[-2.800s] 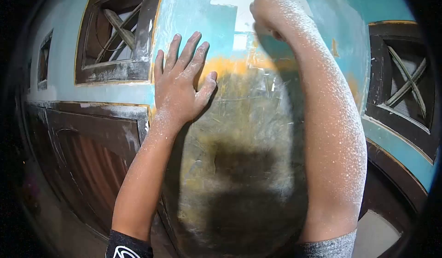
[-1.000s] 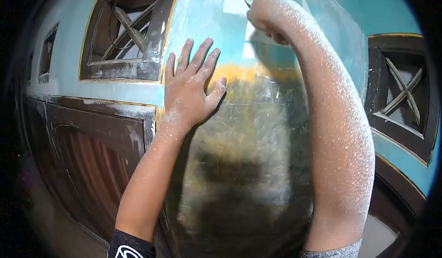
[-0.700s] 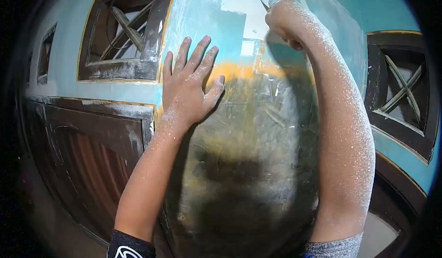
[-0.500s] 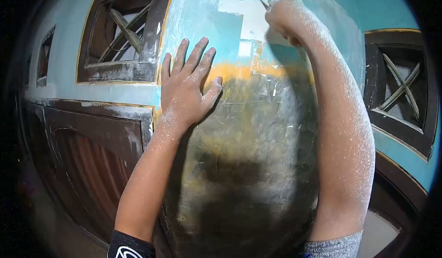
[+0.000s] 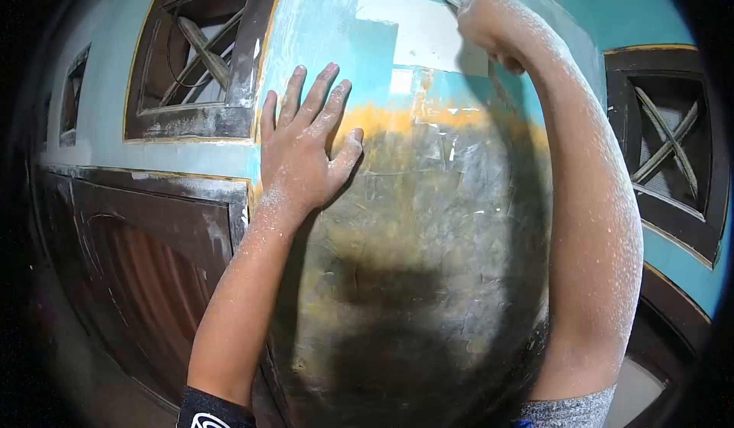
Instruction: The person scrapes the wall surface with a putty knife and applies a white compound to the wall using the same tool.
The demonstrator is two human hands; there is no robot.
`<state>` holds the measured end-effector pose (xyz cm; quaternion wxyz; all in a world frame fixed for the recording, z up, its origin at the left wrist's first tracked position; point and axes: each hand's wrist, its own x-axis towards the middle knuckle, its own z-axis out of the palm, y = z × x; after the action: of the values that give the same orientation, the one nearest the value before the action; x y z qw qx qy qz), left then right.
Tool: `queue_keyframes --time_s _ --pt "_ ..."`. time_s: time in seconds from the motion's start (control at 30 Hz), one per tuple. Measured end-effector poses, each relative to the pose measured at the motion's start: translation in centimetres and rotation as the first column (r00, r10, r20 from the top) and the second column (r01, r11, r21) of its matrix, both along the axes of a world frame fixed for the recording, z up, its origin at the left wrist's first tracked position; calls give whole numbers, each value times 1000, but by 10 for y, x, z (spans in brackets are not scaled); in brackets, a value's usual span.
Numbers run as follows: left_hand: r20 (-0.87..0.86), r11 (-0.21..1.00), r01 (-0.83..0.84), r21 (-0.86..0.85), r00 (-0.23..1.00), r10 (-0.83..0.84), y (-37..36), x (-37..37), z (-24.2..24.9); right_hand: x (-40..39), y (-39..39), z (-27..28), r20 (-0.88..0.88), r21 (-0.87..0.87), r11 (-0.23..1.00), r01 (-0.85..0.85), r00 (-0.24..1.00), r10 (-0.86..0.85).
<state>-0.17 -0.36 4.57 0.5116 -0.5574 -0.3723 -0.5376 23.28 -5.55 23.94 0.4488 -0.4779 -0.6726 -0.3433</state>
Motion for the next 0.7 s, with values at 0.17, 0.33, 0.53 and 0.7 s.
queue_keyframes --time_s 0.17,0.33,0.53,0.7 --pt "9 999 -29 -21 1000 30 -2 1 -1 21 20 14 185 11 978 207 961 -206" --pt "14 998 -50 -43 999 50 -6 2 1 17 -18 4 -36 -115 992 53 998 -57" --pt "15 998 -48 -28 999 48 -4 2 0 26 -11 0 16 -101 981 168 986 -167" --pt "20 998 -53 -26 998 53 -5 2 0 29 -7 15 -67 -127 988 89 993 -98"
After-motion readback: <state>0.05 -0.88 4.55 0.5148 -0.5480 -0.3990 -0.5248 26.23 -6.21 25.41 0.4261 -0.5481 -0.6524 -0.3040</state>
